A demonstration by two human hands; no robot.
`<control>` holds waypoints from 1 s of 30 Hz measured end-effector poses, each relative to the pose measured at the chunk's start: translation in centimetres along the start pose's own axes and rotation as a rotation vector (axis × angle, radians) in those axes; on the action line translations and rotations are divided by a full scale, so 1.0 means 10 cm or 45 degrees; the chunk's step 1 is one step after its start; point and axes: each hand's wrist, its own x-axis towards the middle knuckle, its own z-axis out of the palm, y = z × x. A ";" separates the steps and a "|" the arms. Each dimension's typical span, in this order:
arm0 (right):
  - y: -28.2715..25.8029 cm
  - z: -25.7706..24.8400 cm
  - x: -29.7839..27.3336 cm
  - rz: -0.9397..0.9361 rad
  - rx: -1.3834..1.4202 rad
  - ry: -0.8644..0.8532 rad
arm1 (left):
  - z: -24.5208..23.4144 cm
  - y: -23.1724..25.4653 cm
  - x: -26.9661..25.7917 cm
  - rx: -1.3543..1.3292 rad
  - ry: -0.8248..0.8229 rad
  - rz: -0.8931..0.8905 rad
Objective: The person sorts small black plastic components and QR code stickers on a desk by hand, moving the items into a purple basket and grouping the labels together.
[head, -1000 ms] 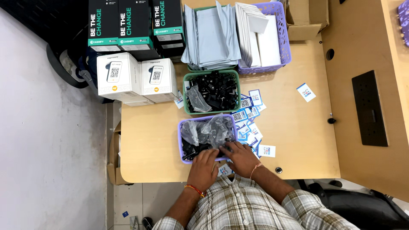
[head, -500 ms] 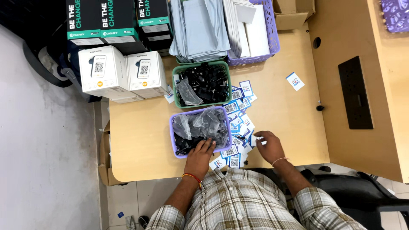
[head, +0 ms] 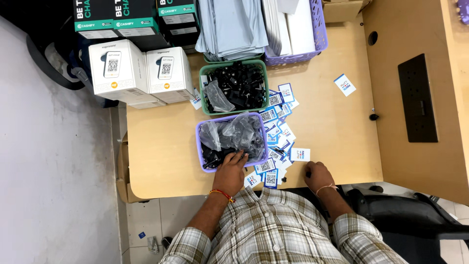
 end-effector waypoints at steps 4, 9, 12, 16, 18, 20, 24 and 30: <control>-0.46 -0.23 0.06 -0.050 0.333 0.104 | 0.03 0.07 -0.04 -0.065 0.113 0.021; -1.40 -0.69 -0.11 -0.361 0.893 0.121 | 0.28 0.13 -0.04 -0.884 0.144 -0.064; -1.83 -0.95 -0.29 -0.507 0.939 -0.076 | 0.49 0.15 0.12 -1.730 -0.188 -0.558; -1.90 -1.04 -0.31 -0.541 0.808 0.119 | 0.44 0.09 0.16 -1.437 0.068 -0.459; -1.70 -0.96 -0.21 -0.440 0.793 0.192 | 0.34 0.10 0.09 -1.104 0.197 -0.394; -1.42 -0.84 -0.15 -0.336 0.484 -0.059 | 0.21 0.10 0.09 -0.846 0.245 -0.323; -1.03 -0.51 -0.16 -0.371 -0.062 -0.378 | 0.12 0.17 0.12 -0.921 0.261 -0.326; -0.73 0.06 -0.21 -0.390 -0.191 -0.204 | 0.22 0.15 -0.03 -0.867 0.131 -0.294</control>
